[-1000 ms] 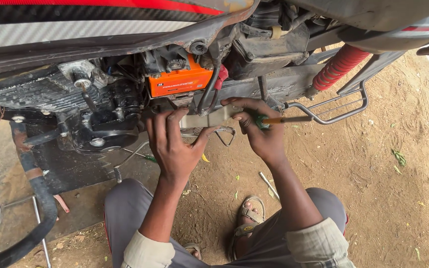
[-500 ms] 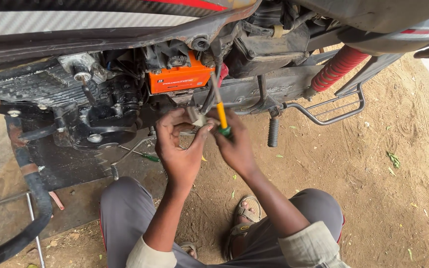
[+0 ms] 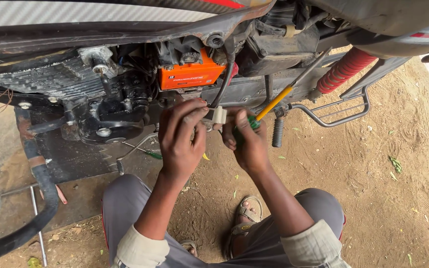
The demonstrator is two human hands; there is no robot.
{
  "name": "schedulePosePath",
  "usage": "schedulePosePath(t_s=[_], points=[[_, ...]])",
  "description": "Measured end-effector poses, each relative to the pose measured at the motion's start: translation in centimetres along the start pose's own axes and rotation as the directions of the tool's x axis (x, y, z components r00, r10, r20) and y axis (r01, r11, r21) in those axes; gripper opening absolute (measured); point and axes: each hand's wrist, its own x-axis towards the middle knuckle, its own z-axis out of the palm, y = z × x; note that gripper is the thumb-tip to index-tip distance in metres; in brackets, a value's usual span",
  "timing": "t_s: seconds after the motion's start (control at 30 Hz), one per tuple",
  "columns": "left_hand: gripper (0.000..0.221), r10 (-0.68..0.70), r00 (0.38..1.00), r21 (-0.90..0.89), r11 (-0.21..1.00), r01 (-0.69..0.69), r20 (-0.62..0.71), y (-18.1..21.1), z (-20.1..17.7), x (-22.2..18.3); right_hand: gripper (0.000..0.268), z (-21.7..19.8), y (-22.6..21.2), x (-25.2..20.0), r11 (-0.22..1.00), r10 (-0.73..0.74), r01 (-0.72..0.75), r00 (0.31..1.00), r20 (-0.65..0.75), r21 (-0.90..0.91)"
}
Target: Replacing a motorcycle battery by disconnecting wires and installing a new battery unit.
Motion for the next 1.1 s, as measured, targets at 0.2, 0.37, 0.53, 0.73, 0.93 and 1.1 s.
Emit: schedulePosePath(t_s=[0.2, 0.37, 0.53, 0.73, 0.93, 1.1], points=[[0.038, 0.066, 0.992, 0.299, 0.954, -0.032, -0.103, 0.2, 0.6, -1.1, 0.028, -0.2, -1.5, 0.9, 0.976, 0.149, -0.129, 0.984, 0.103, -0.178], [0.056, -0.733, 0.677, -0.731, 0.429, 0.531, 0.062, -1.5, 2.5, -5.7, 0.022, 0.2, -1.8, 0.4, 0.972, 0.222, -0.23, 0.967, 0.125, 0.051], [0.061, -0.221, 0.958, 0.137, 0.959, 0.247, -0.181, 1.2, 0.6, -1.3, 0.023, -0.4, -1.5, 0.5, 0.983, 0.172, -0.179, 0.972, 0.161, 0.031], [0.013, -0.357, 0.93, -0.005, 0.934, 0.359, -0.09, 0.2, 2.7, -3.6, 0.023, 2.0, -3.8, 0.6, 0.913, 0.085, 0.013, 0.972, 0.22, -0.407], [0.025, -0.645, 0.758, -0.394, 0.675, 0.624, 0.097, 1.9, 2.5, -1.7, 0.014, 1.9, -2.9, 0.1, 0.563, -0.322, 0.409, 0.909, 0.266, -0.718], [0.03, -0.736, 0.642, -0.602, 0.417, 0.681, 0.216, 0.2, 3.4, -2.0, 0.014, 1.0, -2.6, -0.1, 0.482, -0.404, 0.39, 0.893, 0.196, -0.784]])
